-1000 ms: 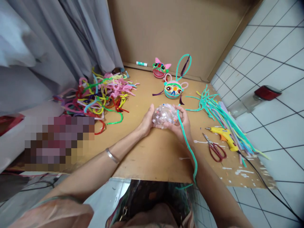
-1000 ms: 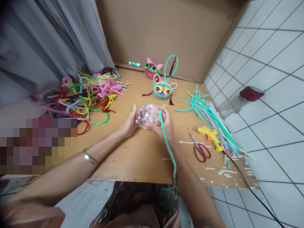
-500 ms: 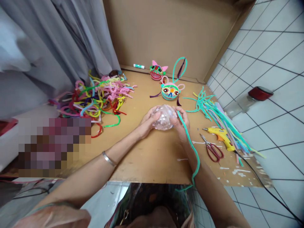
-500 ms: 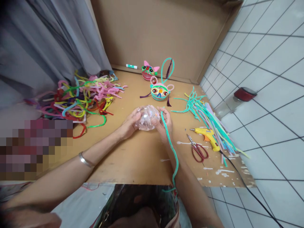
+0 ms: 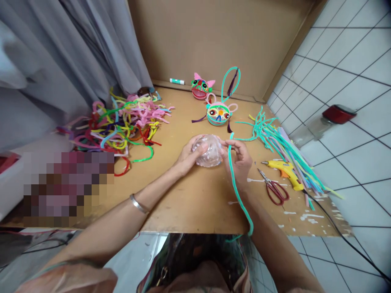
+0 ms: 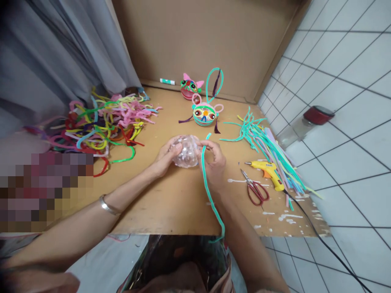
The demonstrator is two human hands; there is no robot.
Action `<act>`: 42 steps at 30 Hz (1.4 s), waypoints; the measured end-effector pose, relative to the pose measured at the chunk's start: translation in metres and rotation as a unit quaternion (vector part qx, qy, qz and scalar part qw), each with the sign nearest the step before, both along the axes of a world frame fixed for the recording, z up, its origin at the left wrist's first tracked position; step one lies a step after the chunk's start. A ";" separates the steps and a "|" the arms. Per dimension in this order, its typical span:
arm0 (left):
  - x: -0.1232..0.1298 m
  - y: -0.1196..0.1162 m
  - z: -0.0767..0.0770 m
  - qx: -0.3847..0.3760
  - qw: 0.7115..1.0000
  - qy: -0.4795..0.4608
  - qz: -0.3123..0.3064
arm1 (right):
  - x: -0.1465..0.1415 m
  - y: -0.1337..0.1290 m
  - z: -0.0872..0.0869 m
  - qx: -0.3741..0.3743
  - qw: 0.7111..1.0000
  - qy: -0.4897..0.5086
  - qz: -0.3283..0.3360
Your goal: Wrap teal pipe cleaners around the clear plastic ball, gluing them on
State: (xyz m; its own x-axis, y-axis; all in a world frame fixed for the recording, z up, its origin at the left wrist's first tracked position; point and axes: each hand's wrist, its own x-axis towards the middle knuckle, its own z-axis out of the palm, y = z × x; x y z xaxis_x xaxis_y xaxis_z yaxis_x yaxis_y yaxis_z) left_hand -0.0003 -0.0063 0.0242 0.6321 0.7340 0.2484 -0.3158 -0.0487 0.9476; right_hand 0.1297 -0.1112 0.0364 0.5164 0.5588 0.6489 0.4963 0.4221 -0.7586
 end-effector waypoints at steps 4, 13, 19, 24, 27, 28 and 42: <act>-0.001 -0.001 0.003 0.033 0.998 0.033 0.039 | -0.002 -0.001 0.001 -0.006 1.000 -0.005 -0.025; 0.000 0.000 -0.003 0.146 0.976 0.077 0.139 | -0.004 0.002 0.001 -0.034 0.996 0.058 -0.056; -0.002 0.000 -0.002 0.297 0.931 0.082 0.198 | -0.004 0.005 0.001 -0.036 0.993 0.100 -0.048; -0.005 0.001 -0.001 0.401 0.888 0.070 0.215 | -0.002 0.005 0.001 -0.056 0.994 0.091 -0.034; -0.005 -0.002 -0.001 0.411 0.883 0.070 0.217 | 0.001 0.005 0.000 -0.066 0.994 0.069 -0.049; -0.005 -0.003 -0.001 0.406 0.885 0.072 0.216 | 0.002 0.005 -0.001 -0.065 0.994 0.065 -0.054; 0.002 0.000 0.001 0.033 0.993 -0.012 0.115 | -0.005 0.002 0.009 0.036 0.991 0.132 -0.012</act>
